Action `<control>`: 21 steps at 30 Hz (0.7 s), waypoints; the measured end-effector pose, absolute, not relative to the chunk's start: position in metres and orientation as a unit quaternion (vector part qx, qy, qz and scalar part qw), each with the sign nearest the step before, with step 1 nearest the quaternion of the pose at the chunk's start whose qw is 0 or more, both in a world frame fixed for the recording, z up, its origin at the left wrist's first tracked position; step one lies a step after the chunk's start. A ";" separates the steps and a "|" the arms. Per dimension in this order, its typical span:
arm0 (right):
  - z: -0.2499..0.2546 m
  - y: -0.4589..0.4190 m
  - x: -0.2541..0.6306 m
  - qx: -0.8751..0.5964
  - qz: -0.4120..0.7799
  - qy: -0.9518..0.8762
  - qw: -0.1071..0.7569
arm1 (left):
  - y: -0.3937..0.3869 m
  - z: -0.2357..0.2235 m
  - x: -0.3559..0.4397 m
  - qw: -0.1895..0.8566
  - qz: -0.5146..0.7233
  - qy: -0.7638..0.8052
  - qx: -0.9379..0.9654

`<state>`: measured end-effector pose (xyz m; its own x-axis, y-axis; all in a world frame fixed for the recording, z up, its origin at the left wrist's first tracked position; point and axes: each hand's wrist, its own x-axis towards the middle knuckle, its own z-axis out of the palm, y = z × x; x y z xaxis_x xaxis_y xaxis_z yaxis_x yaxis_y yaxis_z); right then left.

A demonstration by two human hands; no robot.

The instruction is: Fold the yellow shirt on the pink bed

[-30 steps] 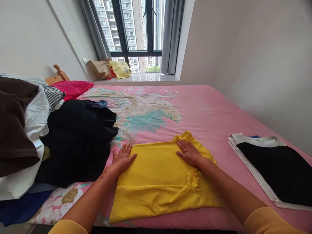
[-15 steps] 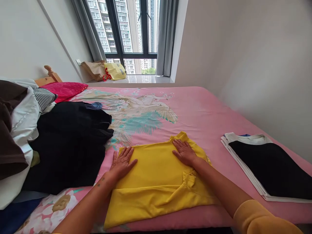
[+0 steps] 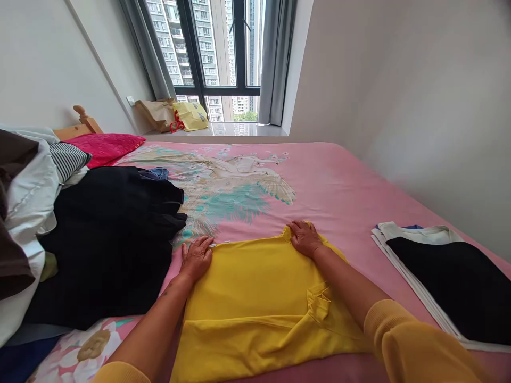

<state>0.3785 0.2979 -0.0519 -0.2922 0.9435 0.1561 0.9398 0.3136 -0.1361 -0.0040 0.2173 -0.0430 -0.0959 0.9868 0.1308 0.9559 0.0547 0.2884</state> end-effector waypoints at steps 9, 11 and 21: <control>-0.021 0.309 0.367 -0.562 0.006 -0.826 0.046 | 0.223 -0.025 -0.006 0.049 0.112 0.716 0.687; -0.011 0.303 0.367 -0.550 -0.001 -0.834 0.043 | 0.224 -0.013 -0.008 0.061 0.101 0.702 0.703; 0.028 0.215 0.411 -0.428 -0.053 -0.899 0.079 | 0.139 0.038 -0.017 0.046 0.102 0.587 0.802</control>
<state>0.4107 0.2146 0.0281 -0.6219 0.7605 0.1869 0.7772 0.6286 0.0283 -0.0166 0.1390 0.0376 0.2899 0.9507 0.1098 0.9322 -0.3065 0.1928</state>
